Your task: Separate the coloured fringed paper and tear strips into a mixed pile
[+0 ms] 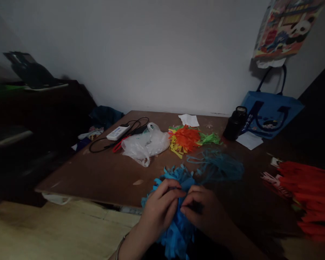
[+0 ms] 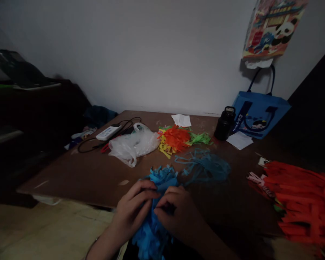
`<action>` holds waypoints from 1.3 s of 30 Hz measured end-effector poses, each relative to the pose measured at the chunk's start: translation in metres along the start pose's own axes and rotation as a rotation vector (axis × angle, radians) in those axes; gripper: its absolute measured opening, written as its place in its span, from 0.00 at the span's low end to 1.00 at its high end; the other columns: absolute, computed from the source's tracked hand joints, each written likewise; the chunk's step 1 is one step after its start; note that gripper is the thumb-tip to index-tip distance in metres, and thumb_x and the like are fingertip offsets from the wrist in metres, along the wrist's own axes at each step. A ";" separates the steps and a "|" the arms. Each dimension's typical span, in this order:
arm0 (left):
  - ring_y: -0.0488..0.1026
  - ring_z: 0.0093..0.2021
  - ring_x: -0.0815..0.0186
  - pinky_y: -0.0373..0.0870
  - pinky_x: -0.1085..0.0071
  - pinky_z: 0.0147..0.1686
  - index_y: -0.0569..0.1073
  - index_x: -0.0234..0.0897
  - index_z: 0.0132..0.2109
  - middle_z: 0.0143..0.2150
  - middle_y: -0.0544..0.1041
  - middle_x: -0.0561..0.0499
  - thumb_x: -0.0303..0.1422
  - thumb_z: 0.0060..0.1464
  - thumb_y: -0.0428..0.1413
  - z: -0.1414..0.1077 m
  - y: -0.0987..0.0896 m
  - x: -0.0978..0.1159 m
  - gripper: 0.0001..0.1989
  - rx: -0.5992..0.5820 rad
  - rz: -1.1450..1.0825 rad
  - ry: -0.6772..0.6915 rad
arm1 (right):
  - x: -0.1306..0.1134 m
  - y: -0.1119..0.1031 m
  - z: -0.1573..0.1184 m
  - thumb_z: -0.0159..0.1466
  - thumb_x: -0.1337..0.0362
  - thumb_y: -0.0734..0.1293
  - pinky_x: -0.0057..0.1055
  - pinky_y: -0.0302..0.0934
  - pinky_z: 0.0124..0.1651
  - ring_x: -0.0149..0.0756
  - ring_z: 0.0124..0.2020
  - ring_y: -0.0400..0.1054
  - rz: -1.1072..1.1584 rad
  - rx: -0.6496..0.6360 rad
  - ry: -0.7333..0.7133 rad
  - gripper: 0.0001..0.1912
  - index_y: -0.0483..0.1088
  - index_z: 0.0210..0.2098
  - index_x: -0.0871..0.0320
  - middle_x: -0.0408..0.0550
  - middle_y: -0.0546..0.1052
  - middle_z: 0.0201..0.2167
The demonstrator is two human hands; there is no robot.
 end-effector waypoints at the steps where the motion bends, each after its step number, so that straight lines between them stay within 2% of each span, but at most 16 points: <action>1: 0.73 0.44 0.68 0.69 0.77 0.42 0.73 0.40 0.43 0.43 0.71 0.49 0.19 0.58 0.48 0.000 0.000 0.000 0.14 -0.001 0.003 -0.001 | 0.000 0.000 0.000 0.53 0.72 0.69 0.28 0.56 0.36 0.31 0.31 0.67 0.007 -0.003 0.000 0.05 0.74 0.24 0.56 0.40 0.72 0.25; 10: 0.73 0.43 0.68 0.70 0.77 0.42 0.73 0.41 0.43 0.43 0.71 0.49 0.20 0.59 0.48 0.000 -0.001 0.001 0.14 -0.006 0.016 0.003 | -0.001 -0.006 0.001 0.56 0.71 0.67 0.28 0.56 0.34 0.31 0.30 0.67 0.054 -0.034 0.015 0.06 0.73 0.24 0.56 0.40 0.71 0.26; 16: 0.73 0.44 0.68 0.69 0.77 0.43 0.73 0.40 0.43 0.44 0.72 0.49 0.20 0.58 0.49 -0.001 -0.001 0.000 0.13 -0.013 0.011 0.007 | -0.003 -0.010 0.002 0.58 0.66 0.67 0.27 0.56 0.34 0.31 0.29 0.66 0.124 -0.063 0.037 0.07 0.73 0.24 0.57 0.41 0.70 0.25; 22: 0.74 0.43 0.68 0.69 0.77 0.42 0.73 0.41 0.43 0.43 0.72 0.50 0.20 0.59 0.49 0.000 0.000 0.001 0.13 -0.015 0.035 -0.003 | -0.001 -0.007 0.001 0.57 0.69 0.66 0.27 0.55 0.33 0.30 0.28 0.64 0.110 -0.059 0.033 0.06 0.72 0.23 0.56 0.40 0.69 0.24; 27: 0.74 0.42 0.67 0.72 0.75 0.40 0.74 0.41 0.45 0.45 0.72 0.48 0.21 0.59 0.48 -0.003 -0.002 -0.002 0.15 -0.050 0.071 0.022 | 0.006 -0.004 0.000 0.54 0.72 0.63 0.27 0.55 0.32 0.31 0.29 0.63 0.012 0.038 -0.060 0.05 0.65 0.24 0.56 0.40 0.67 0.25; 30: 0.75 0.44 0.65 0.73 0.73 0.40 0.73 0.44 0.52 0.49 0.70 0.46 0.22 0.60 0.46 -0.004 -0.003 -0.007 0.19 -0.116 0.123 0.078 | 0.009 -0.008 -0.001 0.59 0.71 0.60 0.31 0.57 0.41 0.35 0.38 0.65 -0.073 0.156 -0.175 0.04 0.63 0.30 0.55 0.44 0.70 0.33; 32: 0.74 0.45 0.64 0.74 0.72 0.40 0.71 0.46 0.56 0.52 0.70 0.45 0.23 0.62 0.45 -0.004 -0.005 -0.010 0.20 -0.163 0.158 0.109 | 0.011 -0.012 0.000 0.62 0.70 0.58 0.34 0.57 0.46 0.36 0.43 0.65 -0.094 0.185 -0.194 0.04 0.62 0.33 0.55 0.46 0.71 0.38; 35: 0.75 0.44 0.64 0.74 0.72 0.39 0.71 0.46 0.56 0.53 0.70 0.45 0.26 0.64 0.45 -0.004 -0.007 -0.010 0.18 -0.197 0.211 0.146 | 0.016 -0.014 0.004 0.64 0.68 0.58 0.33 0.59 0.46 0.36 0.43 0.67 -0.058 0.134 -0.091 0.04 0.63 0.36 0.55 0.46 0.73 0.38; 39: 0.75 0.40 0.66 0.73 0.75 0.35 0.75 0.42 0.48 0.48 0.74 0.46 0.29 0.65 0.46 -0.007 -0.008 -0.012 0.13 -0.114 0.261 0.203 | 0.022 -0.016 0.013 0.61 0.66 0.60 0.33 0.62 0.41 0.37 0.38 0.70 -0.045 0.144 0.041 0.04 0.66 0.33 0.55 0.46 0.75 0.33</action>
Point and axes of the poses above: each hand's wrist, its own z-axis towards the middle knuckle, its own y-axis out of the palm, x = y × z, the point moved 1 cm from there along z, towards the middle knuckle
